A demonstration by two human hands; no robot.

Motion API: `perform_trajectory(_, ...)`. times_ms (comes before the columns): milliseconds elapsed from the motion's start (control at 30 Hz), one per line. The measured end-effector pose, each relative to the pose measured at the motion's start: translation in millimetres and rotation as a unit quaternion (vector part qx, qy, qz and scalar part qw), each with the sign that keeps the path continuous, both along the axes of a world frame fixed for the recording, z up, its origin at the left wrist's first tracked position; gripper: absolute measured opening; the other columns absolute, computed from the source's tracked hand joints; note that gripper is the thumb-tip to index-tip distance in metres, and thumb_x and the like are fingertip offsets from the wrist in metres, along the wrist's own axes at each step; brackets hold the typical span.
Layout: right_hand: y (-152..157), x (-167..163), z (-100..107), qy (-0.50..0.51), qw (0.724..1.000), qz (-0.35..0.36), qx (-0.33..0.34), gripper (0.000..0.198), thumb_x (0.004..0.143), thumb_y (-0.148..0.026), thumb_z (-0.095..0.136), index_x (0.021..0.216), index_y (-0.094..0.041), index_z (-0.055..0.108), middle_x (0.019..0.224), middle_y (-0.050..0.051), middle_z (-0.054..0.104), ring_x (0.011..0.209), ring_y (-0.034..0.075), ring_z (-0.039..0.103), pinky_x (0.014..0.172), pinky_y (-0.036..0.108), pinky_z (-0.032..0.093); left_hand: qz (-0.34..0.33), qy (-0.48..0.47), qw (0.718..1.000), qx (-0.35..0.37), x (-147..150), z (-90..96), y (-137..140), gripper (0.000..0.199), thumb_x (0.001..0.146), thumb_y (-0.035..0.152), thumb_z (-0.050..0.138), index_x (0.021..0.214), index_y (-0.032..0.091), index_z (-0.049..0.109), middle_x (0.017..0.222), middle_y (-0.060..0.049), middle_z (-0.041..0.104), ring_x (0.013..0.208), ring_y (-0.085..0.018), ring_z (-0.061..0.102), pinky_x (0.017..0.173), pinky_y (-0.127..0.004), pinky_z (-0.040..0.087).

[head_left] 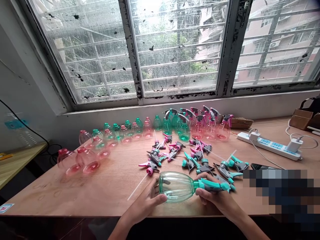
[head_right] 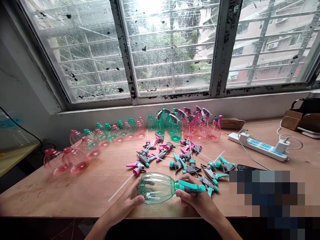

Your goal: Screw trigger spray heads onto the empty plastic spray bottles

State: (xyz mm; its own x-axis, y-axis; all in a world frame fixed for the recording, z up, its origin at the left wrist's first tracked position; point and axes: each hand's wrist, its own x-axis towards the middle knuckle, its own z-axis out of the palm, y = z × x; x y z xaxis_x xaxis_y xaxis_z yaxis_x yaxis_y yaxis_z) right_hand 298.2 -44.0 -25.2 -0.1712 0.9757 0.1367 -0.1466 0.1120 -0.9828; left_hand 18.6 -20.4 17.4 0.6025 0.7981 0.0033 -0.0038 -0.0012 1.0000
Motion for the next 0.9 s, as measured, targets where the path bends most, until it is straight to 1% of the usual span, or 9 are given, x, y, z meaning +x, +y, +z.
perform_trajectory(100,1,1,1,-0.004,1.000,0.005,0.008,0.031,0.082,-0.048,0.076,0.095,-0.025,0.059,0.058,-0.006,0.058,0.050,0.015,0.051,0.054,0.026,0.040,-0.018,-0.011,1.000,0.004,-1,-5.6,-1,0.087,0.083,0.045,0.079,0.156,0.031,0.033,0.158,-0.011,0.043,0.150,-0.036,0.032,0.121,-0.053,0.030)
perform_trajectory(200,2,1,2,-0.008,1.000,-0.002,0.017,0.030,0.084,-0.050,0.073,0.088,-0.024,0.058,0.065,-0.003,0.062,0.051,0.015,0.051,0.054,0.028,0.040,-0.040,-0.027,0.999,0.019,-2,-10.5,-2,0.097,0.087,0.031,0.078,0.161,0.035,0.015,0.163,-0.010,0.036,0.149,-0.033,0.036,0.122,-0.051,0.030)
perform_trajectory(333,2,1,1,-0.010,1.000,0.006,0.013,0.030,0.084,-0.048,0.074,0.089,-0.024,0.057,0.061,-0.005,0.059,0.052,0.015,0.052,0.054,0.027,0.041,-0.038,-0.029,0.999,0.023,-3,-13.0,-1,0.107,0.086,0.027,0.079,0.161,0.036,0.004,0.169,-0.010,0.022,0.153,-0.033,0.027,0.124,-0.052,0.027)
perform_trajectory(433,2,2,0,-0.006,1.000,0.028,-0.009,0.032,0.083,-0.045,0.077,0.096,-0.024,0.057,0.058,-0.006,0.057,0.052,0.014,0.051,0.054,0.026,0.040,-0.025,-0.028,0.999,0.010,-5,-14.2,0,0.104,0.085,0.032,0.081,0.162,0.033,0.011,0.171,-0.009,0.015,0.156,-0.033,0.017,0.126,-0.050,0.023)
perform_trajectory(533,1,3,2,-0.008,0.999,0.037,-0.012,0.030,0.083,-0.042,0.078,0.095,-0.024,0.057,0.060,-0.006,0.058,0.053,0.015,0.052,0.054,0.026,0.040,-0.032,-0.024,0.999,0.006,-6,-15.2,1,0.088,0.088,0.032,0.077,0.159,0.030,0.025,0.170,-0.008,0.022,0.156,-0.032,0.019,0.127,-0.049,0.022)
perform_trajectory(600,1,4,3,-0.010,0.999,0.034,0.003,0.025,0.085,-0.041,0.076,0.091,-0.025,0.058,0.062,-0.005,0.059,0.054,0.015,0.052,0.055,0.026,0.041,-0.040,-0.026,0.999,0.008,-5,-15.3,1,0.090,0.089,0.027,0.077,0.160,0.032,0.022,0.170,-0.006,0.021,0.156,-0.030,0.020,0.127,-0.048,0.022)
perform_trajectory(667,2,4,3,-0.010,0.999,0.030,0.018,0.022,0.086,-0.040,0.074,0.088,-0.025,0.059,0.063,-0.004,0.059,0.054,0.015,0.053,0.055,0.027,0.042,-0.046,-0.030,0.998,0.018,-4,-14.8,0,0.095,0.090,0.023,0.075,0.161,0.037,0.013,0.171,-0.004,0.015,0.156,-0.029,0.020,0.126,-0.048,0.023)
perform_trajectory(767,2,3,1,-0.001,0.999,0.029,0.013,0.024,0.086,-0.042,0.075,0.090,-0.024,0.059,0.065,-0.004,0.060,0.054,0.015,0.053,0.054,0.027,0.042,-0.055,-0.035,0.998,0.027,-4,-14.0,-1,0.101,0.091,0.021,0.073,0.161,0.039,0.003,0.172,-0.004,0.011,0.156,-0.030,0.018,0.126,-0.049,0.022)
perform_trajectory(900,2,2,0,-0.002,0.999,0.035,-0.013,0.032,0.081,-0.043,0.079,0.096,-0.025,0.057,0.060,-0.006,0.057,0.052,0.015,0.051,0.054,0.026,0.041,-0.037,-0.020,0.999,0.007,-5,-13.4,0,0.104,0.086,0.031,0.079,0.162,0.033,0.007,0.171,-0.008,0.017,0.157,-0.033,0.007,0.126,-0.050,0.023)
